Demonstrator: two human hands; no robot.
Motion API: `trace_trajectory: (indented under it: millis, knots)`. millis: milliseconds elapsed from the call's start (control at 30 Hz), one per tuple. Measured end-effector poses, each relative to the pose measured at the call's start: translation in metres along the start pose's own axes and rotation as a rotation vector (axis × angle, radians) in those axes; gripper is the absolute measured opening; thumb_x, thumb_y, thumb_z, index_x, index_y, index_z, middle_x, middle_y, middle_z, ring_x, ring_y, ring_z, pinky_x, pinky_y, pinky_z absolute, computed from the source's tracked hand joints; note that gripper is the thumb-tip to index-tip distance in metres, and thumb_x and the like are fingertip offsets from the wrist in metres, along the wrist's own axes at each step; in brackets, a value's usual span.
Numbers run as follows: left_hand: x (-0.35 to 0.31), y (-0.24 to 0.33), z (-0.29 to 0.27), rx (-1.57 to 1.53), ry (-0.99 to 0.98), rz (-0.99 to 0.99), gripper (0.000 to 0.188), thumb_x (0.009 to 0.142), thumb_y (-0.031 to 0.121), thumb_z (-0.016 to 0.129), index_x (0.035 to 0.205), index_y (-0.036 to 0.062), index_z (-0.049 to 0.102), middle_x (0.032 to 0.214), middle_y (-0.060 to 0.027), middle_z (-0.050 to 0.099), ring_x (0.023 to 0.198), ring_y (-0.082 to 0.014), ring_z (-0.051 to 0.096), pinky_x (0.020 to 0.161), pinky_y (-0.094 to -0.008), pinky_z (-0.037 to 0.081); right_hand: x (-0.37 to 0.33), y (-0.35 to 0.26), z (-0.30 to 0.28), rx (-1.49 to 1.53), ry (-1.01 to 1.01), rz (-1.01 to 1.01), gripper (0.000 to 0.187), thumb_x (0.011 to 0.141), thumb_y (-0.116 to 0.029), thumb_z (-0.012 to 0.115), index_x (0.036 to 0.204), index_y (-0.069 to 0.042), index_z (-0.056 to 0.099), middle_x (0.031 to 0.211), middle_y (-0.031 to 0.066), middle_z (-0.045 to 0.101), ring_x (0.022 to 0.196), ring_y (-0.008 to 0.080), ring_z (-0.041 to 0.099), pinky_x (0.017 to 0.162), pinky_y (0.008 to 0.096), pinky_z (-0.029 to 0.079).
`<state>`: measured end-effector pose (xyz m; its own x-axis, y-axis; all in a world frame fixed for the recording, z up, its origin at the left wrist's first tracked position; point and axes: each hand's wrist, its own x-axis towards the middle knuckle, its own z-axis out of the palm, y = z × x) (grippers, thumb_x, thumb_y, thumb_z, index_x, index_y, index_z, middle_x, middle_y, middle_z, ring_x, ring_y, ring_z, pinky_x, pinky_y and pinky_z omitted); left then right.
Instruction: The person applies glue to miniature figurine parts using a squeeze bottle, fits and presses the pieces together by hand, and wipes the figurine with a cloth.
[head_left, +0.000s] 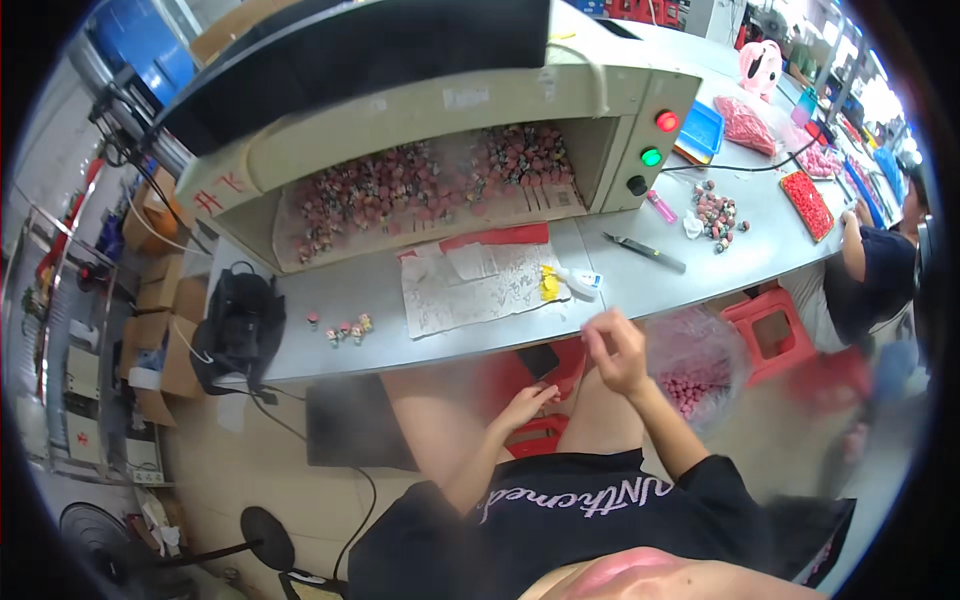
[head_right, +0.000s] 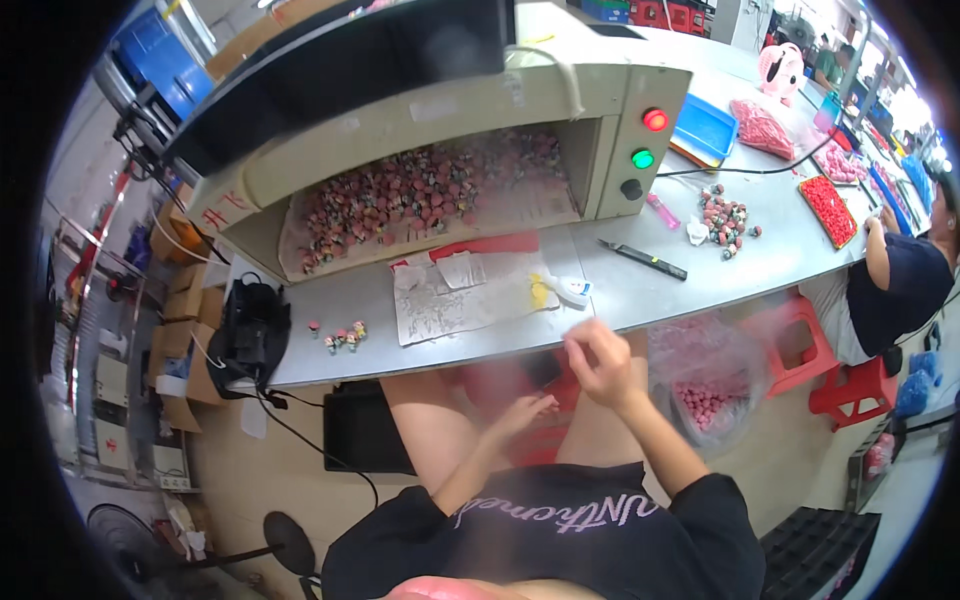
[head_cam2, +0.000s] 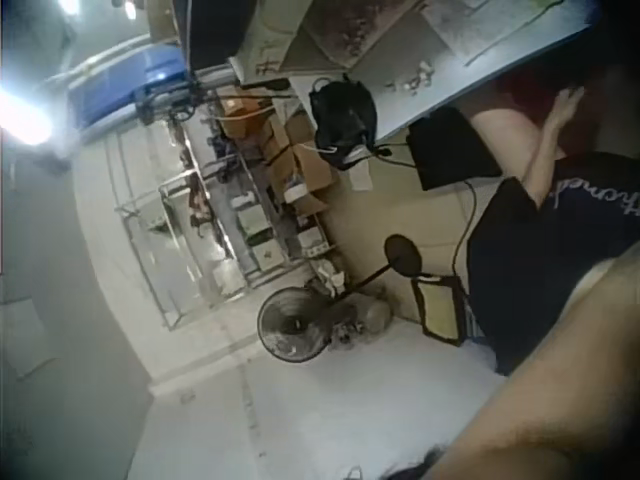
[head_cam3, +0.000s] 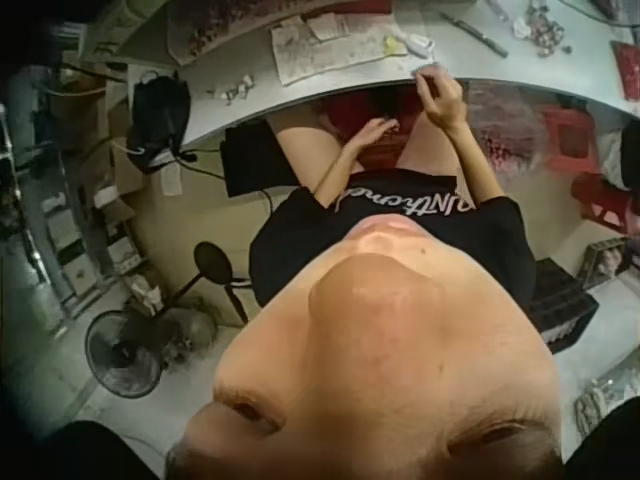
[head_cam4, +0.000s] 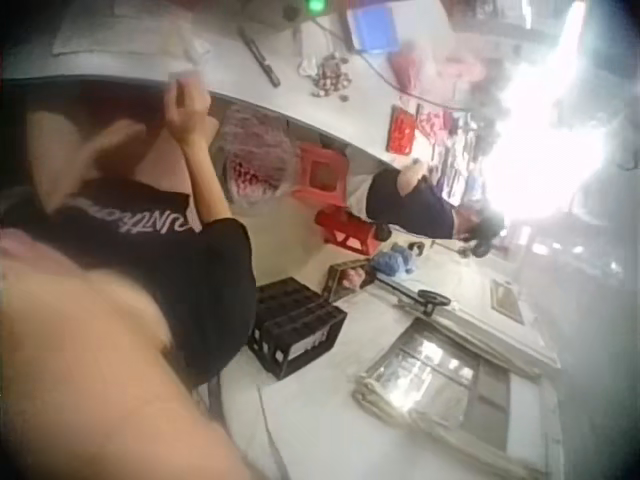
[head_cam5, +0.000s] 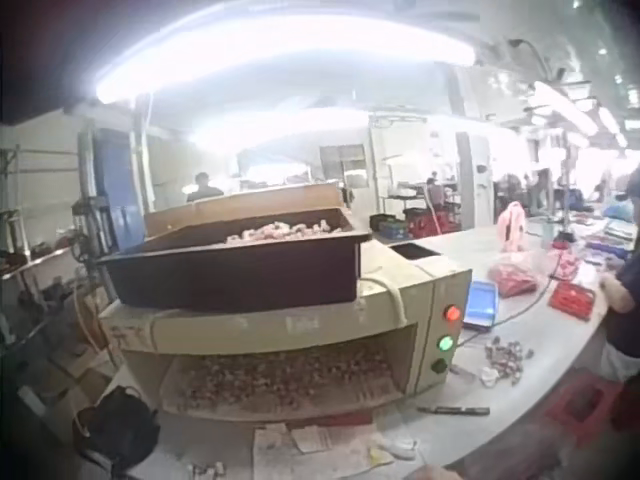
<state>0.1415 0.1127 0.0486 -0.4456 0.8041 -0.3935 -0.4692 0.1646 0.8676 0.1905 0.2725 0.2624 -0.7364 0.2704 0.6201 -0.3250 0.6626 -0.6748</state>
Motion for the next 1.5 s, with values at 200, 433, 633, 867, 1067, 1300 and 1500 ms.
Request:
trace_trajectory:
  millis: [200,433,633,867,1067,1300,1500]
  knots:
    - [-0.003,0.017,0.015,0.49,0.089,0.083,0.036,0.082,0.032,0.049,0.098,0.0001,0.055,0.093,-0.0177,0.059,0.087,-0.0295,0.057,0.075,-0.0346,0.043,0.097,0.015,0.033,-0.187,-0.182,-0.097,0.005,0.073,0.001,0.054,0.077,0.001,0.052,0.078,0.0124,0.052,0.068,0.0283,0.05,0.06,0.0318,0.041]
    - [-0.007,0.018,0.022,0.611,-0.023,0.151,0.029,0.081,0.025,0.049,0.088,-0.0021,0.054,0.088,-0.0178,0.059,0.083,-0.0305,0.057,0.072,-0.0383,0.044,0.171,0.069,0.097,-0.497,-0.237,-0.147,0.014,0.073,-0.003,0.055,0.086,-0.003,0.058,0.083,0.0133,0.055,0.081,0.0299,0.054,0.072,0.0355,0.044]
    - [-0.009,0.01,0.022,0.593,0.011,0.215,0.026,0.081,0.022,0.05,0.087,-0.003,0.055,0.085,-0.0194,0.058,0.082,-0.0314,0.057,0.07,-0.0372,0.044,0.203,0.101,0.12,-0.557,-0.245,-0.242,0.013,0.069,-0.007,0.058,0.082,-0.004,0.061,0.083,0.0129,0.057,0.085,0.0302,0.053,0.075,0.0362,0.044]
    - [-0.012,0.014,0.026,0.611,0.006,0.214,0.025,0.08,0.024,0.048,0.086,-0.0003,0.054,0.086,-0.0168,0.059,0.082,-0.0321,0.056,0.073,-0.04,0.044,0.197,0.104,0.127,-0.6,-0.207,-0.251,0.01,0.069,-0.007,0.06,0.079,-0.005,0.06,0.082,0.0112,0.057,0.085,0.0287,0.054,0.074,0.0354,0.044]
    - [-0.007,0.003,0.027,0.605,0.019,0.202,0.025,0.079,0.023,0.048,0.087,0.0005,0.053,0.085,-0.0162,0.059,0.082,-0.0317,0.056,0.073,-0.0403,0.043,0.194,0.084,0.131,-0.495,-0.201,-0.211,0.011,0.069,-0.006,0.06,0.08,-0.004,0.06,0.079,0.0111,0.056,0.081,0.028,0.055,0.071,0.0338,0.044]
    - [-0.006,0.002,0.03,0.648,-0.002,0.184,0.026,0.079,0.024,0.048,0.087,0.0002,0.052,0.086,-0.016,0.059,0.083,-0.032,0.056,0.073,-0.0408,0.043,0.186,0.07,0.129,-0.484,-0.36,-0.005,0.021,0.071,-0.021,0.063,0.084,-0.005,0.059,0.086,0.0117,0.056,0.083,0.0294,0.055,0.073,0.0375,0.044]
    - [-0.011,0.007,0.029,0.707,0.001,0.212,0.027,0.08,0.025,0.047,0.087,-0.0001,0.052,0.087,-0.018,0.058,0.084,-0.0341,0.055,0.074,-0.0423,0.043,0.179,0.075,0.127,-0.463,-0.314,-0.008,0.019,0.074,-0.018,0.061,0.087,-0.005,0.058,0.088,0.0114,0.057,0.081,0.0281,0.056,0.072,0.0364,0.045]
